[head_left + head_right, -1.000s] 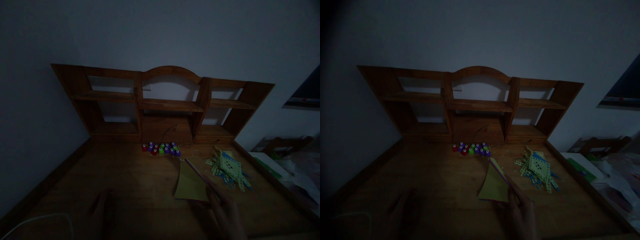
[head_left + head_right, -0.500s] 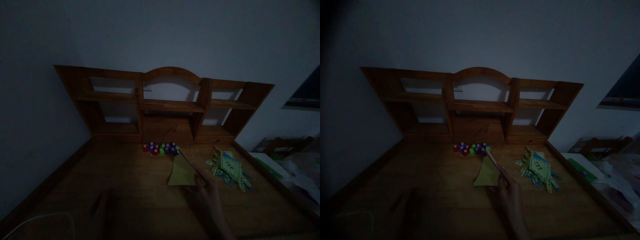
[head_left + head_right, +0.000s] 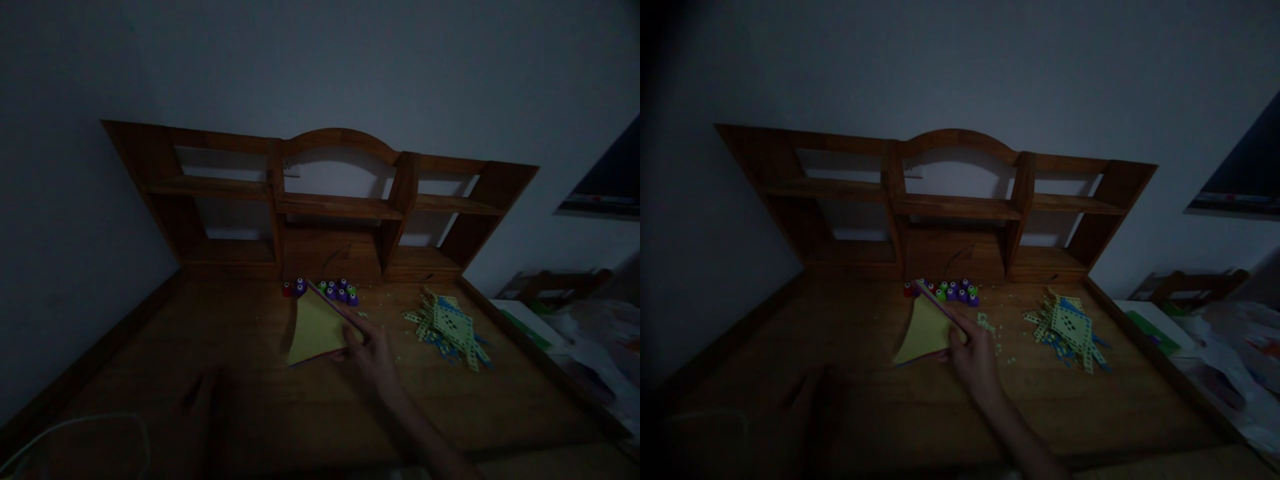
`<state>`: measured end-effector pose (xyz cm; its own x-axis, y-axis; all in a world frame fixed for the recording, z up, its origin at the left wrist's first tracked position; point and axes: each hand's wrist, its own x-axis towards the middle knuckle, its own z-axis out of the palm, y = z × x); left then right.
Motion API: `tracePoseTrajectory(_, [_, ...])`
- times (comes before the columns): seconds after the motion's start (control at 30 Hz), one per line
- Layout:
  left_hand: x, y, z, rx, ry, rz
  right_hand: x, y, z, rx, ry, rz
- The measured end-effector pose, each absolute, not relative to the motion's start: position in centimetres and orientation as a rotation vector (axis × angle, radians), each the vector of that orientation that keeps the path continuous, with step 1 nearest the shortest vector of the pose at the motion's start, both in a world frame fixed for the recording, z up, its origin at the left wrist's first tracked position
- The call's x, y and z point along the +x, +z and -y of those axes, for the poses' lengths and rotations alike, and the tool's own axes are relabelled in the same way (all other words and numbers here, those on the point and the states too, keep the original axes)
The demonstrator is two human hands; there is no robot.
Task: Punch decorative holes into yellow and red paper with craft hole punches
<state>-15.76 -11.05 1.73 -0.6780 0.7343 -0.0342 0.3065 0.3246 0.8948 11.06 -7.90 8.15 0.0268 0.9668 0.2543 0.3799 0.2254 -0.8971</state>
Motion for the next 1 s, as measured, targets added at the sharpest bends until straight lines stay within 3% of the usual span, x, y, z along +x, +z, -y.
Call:
tracePoseTrajectory(0.3, [-16.8,-0.5,10.7,0.868,1.288,-2.186,6.7,8.0,5.4,-1.301,0.741,1.64])
tracePoseTrajectory(0.77, [-17.0,-0.5,11.0,0.888,1.212,-2.162,16.0,5.1,12.7,-1.568,0.672,1.429])
tracePoseTrajectory(1.0, [-16.8,0.0,11.0,0.954,1.236,-2.17,16.4,5.7,11.9,-1.481,0.9,1.209])
